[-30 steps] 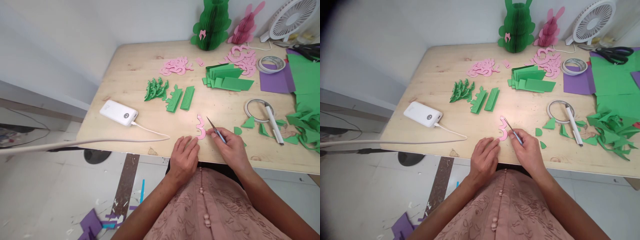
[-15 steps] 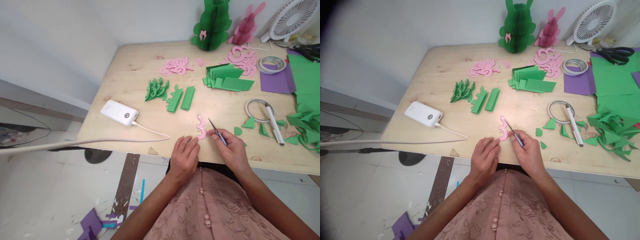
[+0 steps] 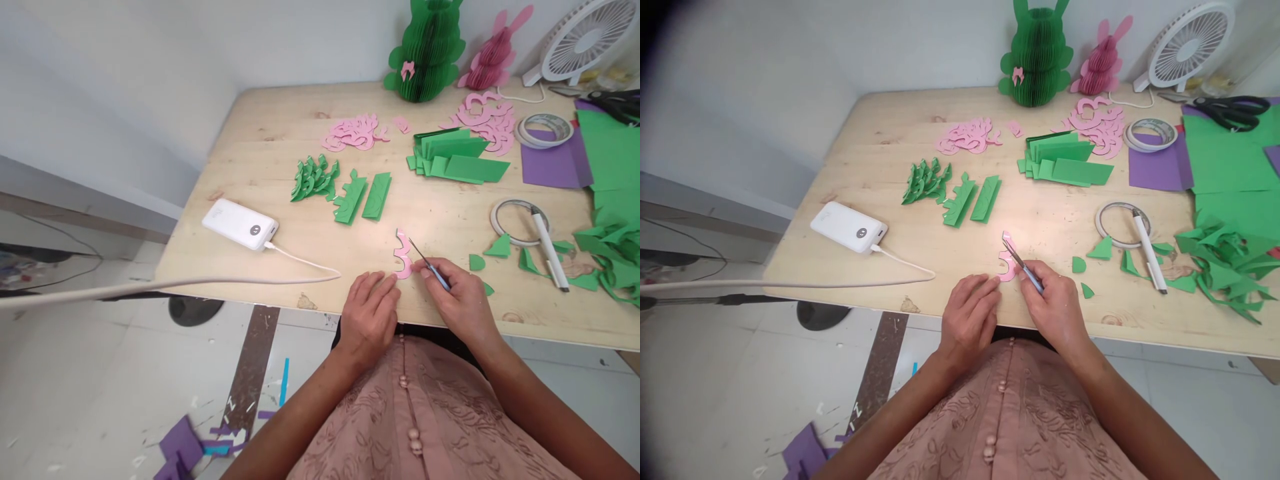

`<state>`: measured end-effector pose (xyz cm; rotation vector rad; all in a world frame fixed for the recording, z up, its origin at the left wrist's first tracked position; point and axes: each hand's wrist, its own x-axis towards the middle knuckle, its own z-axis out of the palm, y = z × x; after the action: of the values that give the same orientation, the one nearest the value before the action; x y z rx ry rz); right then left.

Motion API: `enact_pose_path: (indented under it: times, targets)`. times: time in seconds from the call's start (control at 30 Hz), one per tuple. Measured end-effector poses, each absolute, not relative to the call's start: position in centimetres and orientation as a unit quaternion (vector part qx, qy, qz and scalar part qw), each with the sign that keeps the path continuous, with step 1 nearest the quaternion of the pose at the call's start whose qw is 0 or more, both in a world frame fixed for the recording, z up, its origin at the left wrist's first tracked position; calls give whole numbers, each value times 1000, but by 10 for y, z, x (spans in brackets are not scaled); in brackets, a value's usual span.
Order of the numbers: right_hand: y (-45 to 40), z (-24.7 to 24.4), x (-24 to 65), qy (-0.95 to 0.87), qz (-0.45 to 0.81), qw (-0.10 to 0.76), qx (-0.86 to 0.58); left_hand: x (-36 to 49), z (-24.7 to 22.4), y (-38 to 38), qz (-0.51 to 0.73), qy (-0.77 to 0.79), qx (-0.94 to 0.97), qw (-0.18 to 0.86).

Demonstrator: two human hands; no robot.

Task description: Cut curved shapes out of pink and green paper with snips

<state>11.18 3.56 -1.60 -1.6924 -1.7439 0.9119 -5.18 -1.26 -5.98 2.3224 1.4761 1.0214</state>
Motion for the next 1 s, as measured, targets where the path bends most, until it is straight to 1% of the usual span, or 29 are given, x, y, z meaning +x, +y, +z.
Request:
enact_pose_path:
  times: [0.13,0.2,0.27,0.37,0.57,1.0]
  targets:
    - [36,-15,112,-645,340,266,-631,-51,-52,-11,404,523,736,149]
    - [36,-15,112,-647,337,265,-631,-51,-47,-9,409,554,709,152]
    - [36,-15,111,-651,334,268,-627,-52,-43,-4,383,590,698,136]
    - [36,-14,111,-650,336,268,-627,-54,-37,4,311,623,707,123]
    - [36,-14,110,-644,340,265,-631,-54,-28,20,196,616,753,119]
    - [36,-16,112,-654,334,270,-623,-51,-16,38,110,590,795,92]
